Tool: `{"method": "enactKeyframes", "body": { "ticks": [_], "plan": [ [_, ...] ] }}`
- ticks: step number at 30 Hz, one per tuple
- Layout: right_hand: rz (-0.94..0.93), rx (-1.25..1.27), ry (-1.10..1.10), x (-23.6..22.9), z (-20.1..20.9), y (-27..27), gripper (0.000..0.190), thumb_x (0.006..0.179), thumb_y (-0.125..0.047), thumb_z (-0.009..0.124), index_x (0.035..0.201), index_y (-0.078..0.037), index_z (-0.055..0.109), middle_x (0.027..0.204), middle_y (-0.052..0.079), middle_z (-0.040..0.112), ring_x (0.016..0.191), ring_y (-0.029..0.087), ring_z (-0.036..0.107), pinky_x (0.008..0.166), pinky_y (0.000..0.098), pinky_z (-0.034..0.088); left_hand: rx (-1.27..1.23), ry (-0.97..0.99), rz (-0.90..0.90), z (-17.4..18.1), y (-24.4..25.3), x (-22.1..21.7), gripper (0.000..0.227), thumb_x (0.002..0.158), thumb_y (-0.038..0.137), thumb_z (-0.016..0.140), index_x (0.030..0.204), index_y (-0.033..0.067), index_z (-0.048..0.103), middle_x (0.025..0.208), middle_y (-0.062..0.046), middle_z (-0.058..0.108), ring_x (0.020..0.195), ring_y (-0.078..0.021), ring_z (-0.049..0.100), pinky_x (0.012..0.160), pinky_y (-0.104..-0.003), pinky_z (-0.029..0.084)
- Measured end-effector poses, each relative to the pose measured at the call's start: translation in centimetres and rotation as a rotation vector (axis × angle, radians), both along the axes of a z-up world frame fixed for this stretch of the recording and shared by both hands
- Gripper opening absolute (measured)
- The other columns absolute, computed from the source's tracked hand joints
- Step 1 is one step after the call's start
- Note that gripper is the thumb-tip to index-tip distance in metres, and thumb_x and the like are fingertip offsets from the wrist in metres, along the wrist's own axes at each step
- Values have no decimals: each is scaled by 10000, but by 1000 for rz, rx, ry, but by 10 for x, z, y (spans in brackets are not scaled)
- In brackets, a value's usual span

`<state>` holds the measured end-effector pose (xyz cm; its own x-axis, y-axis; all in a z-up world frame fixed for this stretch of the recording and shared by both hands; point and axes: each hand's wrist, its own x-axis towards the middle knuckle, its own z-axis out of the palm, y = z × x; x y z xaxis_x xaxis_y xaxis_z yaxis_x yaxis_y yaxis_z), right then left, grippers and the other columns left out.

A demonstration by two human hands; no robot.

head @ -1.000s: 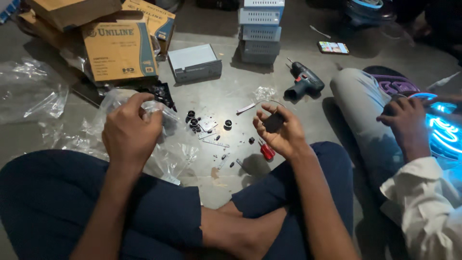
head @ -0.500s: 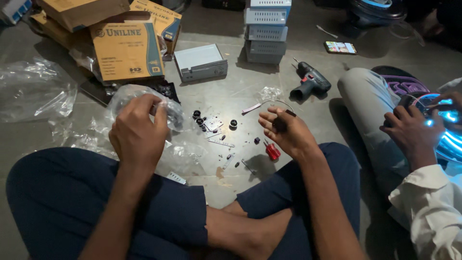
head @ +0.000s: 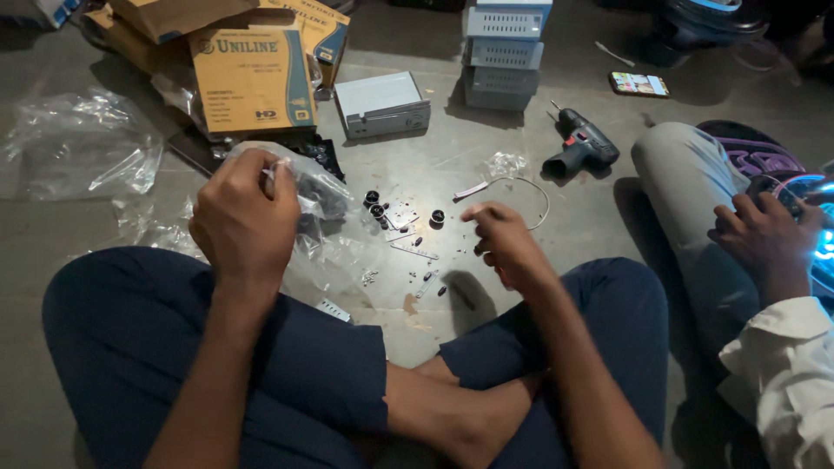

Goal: The person sits on the floor and unpacks small hardware parts from plastic bags, then assembles them into a black metal frame. They handle screws, washers, and a white cable, inserting the cable through the frame and organizing parts on the floor.

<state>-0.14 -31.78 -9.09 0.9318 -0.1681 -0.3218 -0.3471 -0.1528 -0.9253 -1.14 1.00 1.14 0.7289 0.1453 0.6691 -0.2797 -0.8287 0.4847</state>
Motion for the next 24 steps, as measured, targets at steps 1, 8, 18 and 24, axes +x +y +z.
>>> {"method": "enactKeyframes", "body": {
  "ticks": [1,8,18,24],
  "plan": [
    [68,-175,-98,6,-7,9,305,975,-357,618,1066,-74,686,833,41,584,731,167,593,617,321,456,-3,22,-16,-1,0,1,110,973,163,742,983,54,733,918,-141,720,802,-355,706,683,-462,538],
    [332,-927,-270,51,-29,62,295,917,-276,658,1197,-203,719,1028,137,715,951,358,693,801,481,546,-21,33,-10,-5,-6,5,128,925,198,736,948,73,747,876,-147,720,787,-378,695,674,-491,531],
    [448,-998,-309,78,-50,77,318,928,-311,669,1241,-301,720,980,119,709,947,353,695,786,484,547,-41,139,-26,-5,-8,2,135,931,197,732,946,65,752,867,-130,741,762,-347,716,663,-478,535],
    [497,-915,-302,82,-67,56,507,737,-421,867,1067,-104,649,933,173,701,906,385,667,740,490,534,-46,109,-61,-6,-9,3,124,915,177,736,943,58,749,884,-129,743,761,-333,723,659,-459,546]
  ]
}}
